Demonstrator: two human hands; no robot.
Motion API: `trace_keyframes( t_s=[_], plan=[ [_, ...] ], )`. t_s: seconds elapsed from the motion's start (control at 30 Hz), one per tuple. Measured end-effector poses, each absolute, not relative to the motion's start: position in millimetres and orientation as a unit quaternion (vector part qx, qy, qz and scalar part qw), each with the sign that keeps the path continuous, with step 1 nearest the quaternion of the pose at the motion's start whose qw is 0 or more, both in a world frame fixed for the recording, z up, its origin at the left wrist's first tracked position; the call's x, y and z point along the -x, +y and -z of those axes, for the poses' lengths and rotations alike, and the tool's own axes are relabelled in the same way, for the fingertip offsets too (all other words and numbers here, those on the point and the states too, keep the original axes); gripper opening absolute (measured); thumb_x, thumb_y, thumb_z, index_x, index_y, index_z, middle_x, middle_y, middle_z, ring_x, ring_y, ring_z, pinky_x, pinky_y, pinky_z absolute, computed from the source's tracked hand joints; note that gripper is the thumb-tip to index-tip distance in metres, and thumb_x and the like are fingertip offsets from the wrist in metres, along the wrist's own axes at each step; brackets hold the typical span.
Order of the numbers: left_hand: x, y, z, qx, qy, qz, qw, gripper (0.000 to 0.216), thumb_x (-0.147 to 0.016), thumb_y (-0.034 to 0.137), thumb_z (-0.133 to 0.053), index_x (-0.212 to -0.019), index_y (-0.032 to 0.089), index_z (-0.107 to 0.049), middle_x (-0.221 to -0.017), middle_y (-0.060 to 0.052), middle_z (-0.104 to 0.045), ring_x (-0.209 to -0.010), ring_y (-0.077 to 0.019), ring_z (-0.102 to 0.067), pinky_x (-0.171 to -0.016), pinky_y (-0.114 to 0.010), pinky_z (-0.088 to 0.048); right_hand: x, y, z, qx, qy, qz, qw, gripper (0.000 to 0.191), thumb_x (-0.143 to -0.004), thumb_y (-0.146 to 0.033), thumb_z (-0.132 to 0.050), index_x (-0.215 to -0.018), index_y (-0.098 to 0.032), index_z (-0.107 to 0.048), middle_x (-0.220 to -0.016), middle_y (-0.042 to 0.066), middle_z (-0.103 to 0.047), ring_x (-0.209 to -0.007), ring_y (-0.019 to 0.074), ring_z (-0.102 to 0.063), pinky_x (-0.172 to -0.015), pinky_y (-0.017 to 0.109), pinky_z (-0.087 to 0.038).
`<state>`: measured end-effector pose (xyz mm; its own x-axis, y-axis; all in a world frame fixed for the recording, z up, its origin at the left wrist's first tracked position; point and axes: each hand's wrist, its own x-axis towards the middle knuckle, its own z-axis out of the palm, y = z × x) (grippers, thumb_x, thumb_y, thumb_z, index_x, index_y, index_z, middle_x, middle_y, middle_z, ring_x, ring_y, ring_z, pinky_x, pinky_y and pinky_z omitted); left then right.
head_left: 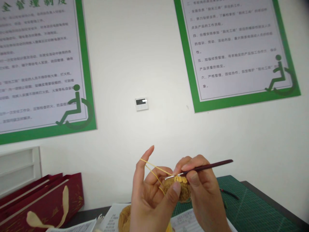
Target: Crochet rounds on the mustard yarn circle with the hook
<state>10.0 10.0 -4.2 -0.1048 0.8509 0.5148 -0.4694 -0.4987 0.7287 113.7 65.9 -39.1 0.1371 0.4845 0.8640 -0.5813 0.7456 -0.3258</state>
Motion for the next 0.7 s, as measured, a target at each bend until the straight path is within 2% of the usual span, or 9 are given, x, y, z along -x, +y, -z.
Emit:
trace_keyframes(
  t_s=[0.2, 0.4, 0.57, 0.7],
  plan=[
    [-10, 8, 5, -0.47, 0.203, -0.744, 0.43, 0.087, -0.07, 0.016, -0.093, -0.146, 0.035, -0.054, -0.077, 0.003, -0.07, -0.07, -0.0154, -0.067, -0.069, -0.027, -0.058, -111, 63, 41, -0.029, -0.558, -0.321, 0.765, 0.009, -0.105, -0.033, -0.06, -0.101, -0.03, -0.068, -0.092, -0.001, -0.071, -0.087, 0.0149, -0.069, -0.076, 0.027, -0.052],
    [-9, 6, 7, -0.471, 0.19, -0.746, 0.431, 0.08, -0.076, 0.018, -0.089, -0.147, 0.033, -0.055, -0.077, 0.0, -0.073, -0.072, -0.0154, -0.066, -0.072, -0.025, -0.056, -111, 61, 39, -0.025, -0.558, -0.318, 0.766, 0.009, -0.105, -0.034, -0.06, -0.101, -0.029, -0.067, -0.092, -0.002, -0.071, -0.086, 0.0141, -0.069, -0.077, 0.027, -0.052],
    [-10, 2, 5, -0.465, 0.194, -0.752, 0.424, 0.085, -0.076, 0.015, -0.087, -0.151, 0.033, -0.049, -0.072, 0.001, -0.073, -0.069, -0.0161, -0.064, -0.072, -0.029, -0.055, -109, 58, 39, -0.028, -0.56, -0.315, 0.766, 0.009, -0.104, -0.033, -0.061, -0.101, -0.029, -0.068, -0.091, 0.0, -0.071, -0.084, 0.0158, -0.069, -0.075, 0.029, -0.052],
    [-12, -4, 2, -0.462, 0.212, -0.761, 0.404, 0.089, -0.08, 0.014, -0.083, -0.155, 0.036, -0.042, -0.069, 0.002, -0.071, -0.067, -0.0153, -0.063, -0.069, -0.026, -0.055, -108, 56, 38, -0.022, -0.563, -0.297, 0.771, 0.009, -0.103, -0.033, -0.062, -0.1, -0.03, -0.069, -0.09, 0.0, -0.068, -0.084, 0.0161, -0.064, -0.073, 0.029, -0.051]
  ],
)
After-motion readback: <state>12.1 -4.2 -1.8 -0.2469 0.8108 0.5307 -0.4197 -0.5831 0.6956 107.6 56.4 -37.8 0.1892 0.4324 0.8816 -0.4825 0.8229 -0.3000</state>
